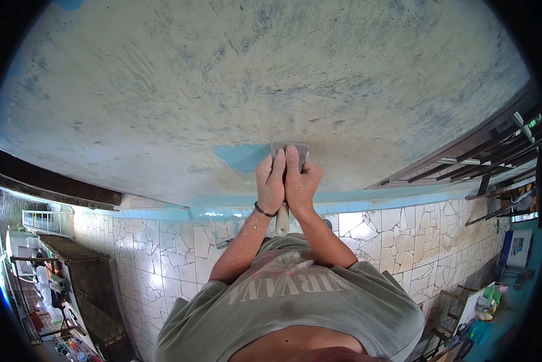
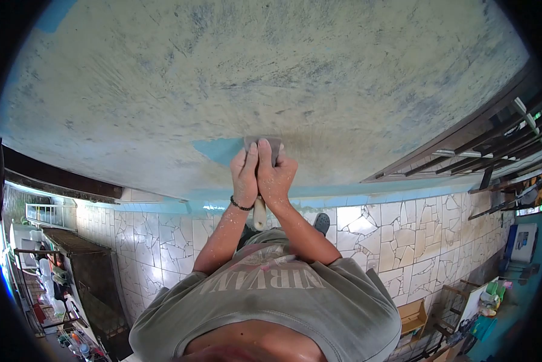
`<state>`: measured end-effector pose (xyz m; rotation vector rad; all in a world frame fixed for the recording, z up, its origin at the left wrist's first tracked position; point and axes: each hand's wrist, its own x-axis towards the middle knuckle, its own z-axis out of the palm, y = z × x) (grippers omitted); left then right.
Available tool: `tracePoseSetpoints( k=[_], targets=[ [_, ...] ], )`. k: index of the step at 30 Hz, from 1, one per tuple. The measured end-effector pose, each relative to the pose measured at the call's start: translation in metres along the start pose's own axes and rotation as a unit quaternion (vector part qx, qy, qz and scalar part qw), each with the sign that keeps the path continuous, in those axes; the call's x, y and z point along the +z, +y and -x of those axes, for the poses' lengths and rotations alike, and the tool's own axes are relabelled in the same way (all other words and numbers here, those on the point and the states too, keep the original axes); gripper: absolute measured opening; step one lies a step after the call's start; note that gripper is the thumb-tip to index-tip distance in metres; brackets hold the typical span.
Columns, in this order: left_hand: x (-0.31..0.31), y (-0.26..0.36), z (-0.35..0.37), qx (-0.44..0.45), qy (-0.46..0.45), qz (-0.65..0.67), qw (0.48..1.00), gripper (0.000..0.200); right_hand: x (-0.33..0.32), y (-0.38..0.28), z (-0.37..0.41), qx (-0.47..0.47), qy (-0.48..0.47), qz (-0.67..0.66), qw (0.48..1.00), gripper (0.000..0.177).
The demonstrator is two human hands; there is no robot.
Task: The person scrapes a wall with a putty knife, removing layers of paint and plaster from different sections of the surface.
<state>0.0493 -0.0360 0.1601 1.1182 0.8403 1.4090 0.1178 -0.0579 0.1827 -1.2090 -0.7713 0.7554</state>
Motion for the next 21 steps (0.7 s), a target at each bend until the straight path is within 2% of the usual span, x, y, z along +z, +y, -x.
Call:
tracePoseSetpoints(
  k=[1, 3, 5, 7, 8, 11, 15, 16, 19, 21],
  targets=[
    [0.001, -0.005, 0.002, -0.004, 0.006, -0.018, 1.000, 0.035, -0.003, 0.005, 0.002, 0.004, 0.006, 0.010, 1.000, 0.035],
    [0.012, -0.006, 0.009, -0.010, 0.021, -0.054, 0.998, 0.036, -0.011, 0.017, 0.005, 0.025, 0.020, -0.054, 0.998, 0.036],
    [0.026, 0.005, 0.004, 0.035, 0.009, -0.064, 0.997, 0.038, -0.017, 0.019, -0.003, 0.023, 0.026, -0.089, 0.995, 0.038],
    [0.041, 0.030, -0.004, 0.055, -0.015, -0.091, 0.994, 0.038, -0.019, -0.023, -0.011, 0.009, 0.031, -0.090, 0.995, 0.040],
    [0.047, 0.040, -0.006, 0.046, -0.025, -0.059, 0.997, 0.038, -0.022, -0.032, -0.015, 0.001, 0.014, -0.107, 0.994, 0.042],
    [0.042, 0.028, -0.002, 0.001, -0.038, -0.090, 0.995, 0.034, -0.026, -0.029, -0.011, 0.024, 0.036, -0.066, 0.997, 0.042],
    [0.047, 0.023, 0.002, 0.016, -0.028, -0.076, 0.997, 0.034, -0.032, -0.001, -0.011, 0.032, 0.046, -0.078, 0.995, 0.042],
    [0.043, 0.024, -0.001, 0.014, -0.039, -0.100, 0.994, 0.034, -0.033, -0.015, -0.012, 0.032, 0.031, -0.043, 0.998, 0.042],
    [0.049, 0.040, -0.007, 0.021, -0.031, -0.094, 0.995, 0.040, -0.024, -0.026, -0.017, 0.010, 0.024, -0.114, 0.993, 0.041],
    [0.044, 0.016, -0.004, 0.025, -0.017, -0.098, 0.995, 0.041, -0.027, -0.010, -0.015, 0.027, 0.026, -0.076, 0.996, 0.042]
  ],
)
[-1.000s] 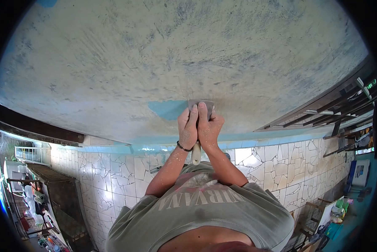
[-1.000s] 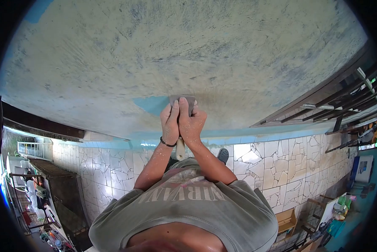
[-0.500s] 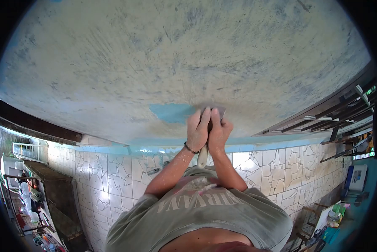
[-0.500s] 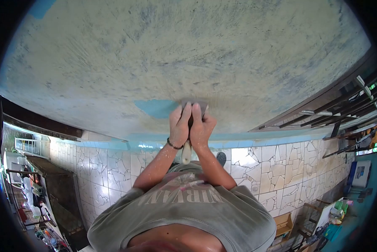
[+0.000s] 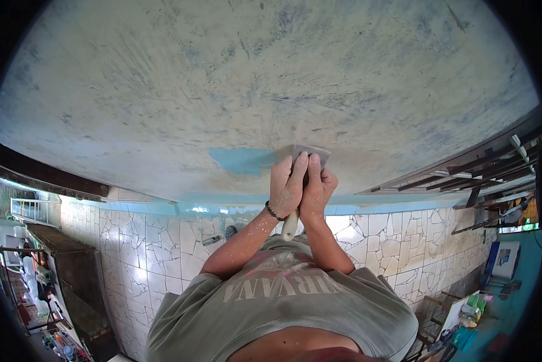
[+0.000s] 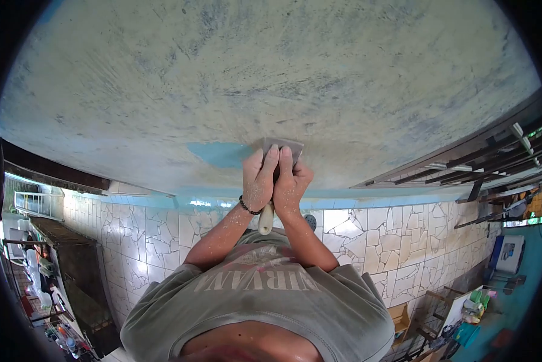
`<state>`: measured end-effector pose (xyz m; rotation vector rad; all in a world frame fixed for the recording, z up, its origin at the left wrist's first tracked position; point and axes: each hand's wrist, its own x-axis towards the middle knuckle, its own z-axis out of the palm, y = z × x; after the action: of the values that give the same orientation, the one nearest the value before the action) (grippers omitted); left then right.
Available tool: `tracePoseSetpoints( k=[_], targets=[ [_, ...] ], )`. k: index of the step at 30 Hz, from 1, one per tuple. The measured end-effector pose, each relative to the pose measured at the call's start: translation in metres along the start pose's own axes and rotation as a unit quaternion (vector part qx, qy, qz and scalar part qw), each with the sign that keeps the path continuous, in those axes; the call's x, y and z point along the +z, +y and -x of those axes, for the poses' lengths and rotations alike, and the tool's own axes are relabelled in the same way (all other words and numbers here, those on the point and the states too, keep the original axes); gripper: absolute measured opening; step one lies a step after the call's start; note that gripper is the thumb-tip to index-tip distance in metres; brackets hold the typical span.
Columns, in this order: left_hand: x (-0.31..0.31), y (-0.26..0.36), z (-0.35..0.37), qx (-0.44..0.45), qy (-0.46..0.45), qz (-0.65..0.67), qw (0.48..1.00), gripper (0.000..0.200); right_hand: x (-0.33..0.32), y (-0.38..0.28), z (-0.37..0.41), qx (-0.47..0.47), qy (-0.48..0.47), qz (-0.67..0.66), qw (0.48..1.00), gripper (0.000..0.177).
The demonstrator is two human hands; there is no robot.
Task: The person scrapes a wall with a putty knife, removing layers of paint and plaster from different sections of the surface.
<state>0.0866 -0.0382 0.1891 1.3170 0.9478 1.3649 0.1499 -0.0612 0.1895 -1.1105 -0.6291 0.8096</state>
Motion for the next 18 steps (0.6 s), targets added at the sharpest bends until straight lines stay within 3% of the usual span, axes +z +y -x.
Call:
tracePoseSetpoints(
  k=[3, 6, 8, 10, 11, 13, 15, 18],
  targets=[
    [-0.004, -0.048, 0.022, -0.058, -0.009, -0.001, 0.998, 0.034, -0.026, 0.044, 0.007, 0.070, -0.002, 0.040, 0.997, 0.042],
    [-0.007, -0.123, 0.049, -0.229, 0.036, 0.153, 0.961, 0.033, -0.070, 0.104, 0.017, 0.167, -0.059, 0.099, 0.979, 0.041],
    [-0.011, -0.164, 0.062, -0.284, 0.156, 0.246, 0.913, 0.038, -0.088, 0.115, 0.032, 0.249, -0.134, 0.152, 0.947, 0.040],
    [-0.018, -0.168, 0.067, -0.343, 0.255, 0.318, 0.846, 0.043, -0.106, 0.123, 0.047, 0.221, -0.263, 0.257, 0.903, 0.028],
    [-0.022, -0.172, 0.067, -0.352, 0.260, 0.326, 0.838, 0.048, -0.110, 0.126, 0.047, 0.190, -0.277, 0.242, 0.910, 0.025],
    [-0.030, -0.155, 0.069, -0.362, 0.190, 0.352, 0.842, 0.047, -0.107, 0.118, 0.059, 0.132, -0.302, 0.212, 0.920, 0.021],
    [-0.044, -0.129, 0.066, -0.393, 0.106, 0.379, 0.831, 0.043, -0.096, 0.099, 0.066, 0.189, -0.272, 0.186, 0.925, 0.018],
    [-0.072, -0.137, 0.063, -0.344, -0.009, 0.264, 0.901, 0.041, -0.081, 0.092, 0.084, 0.209, -0.201, 0.167, 0.942, 0.016]
  ],
)
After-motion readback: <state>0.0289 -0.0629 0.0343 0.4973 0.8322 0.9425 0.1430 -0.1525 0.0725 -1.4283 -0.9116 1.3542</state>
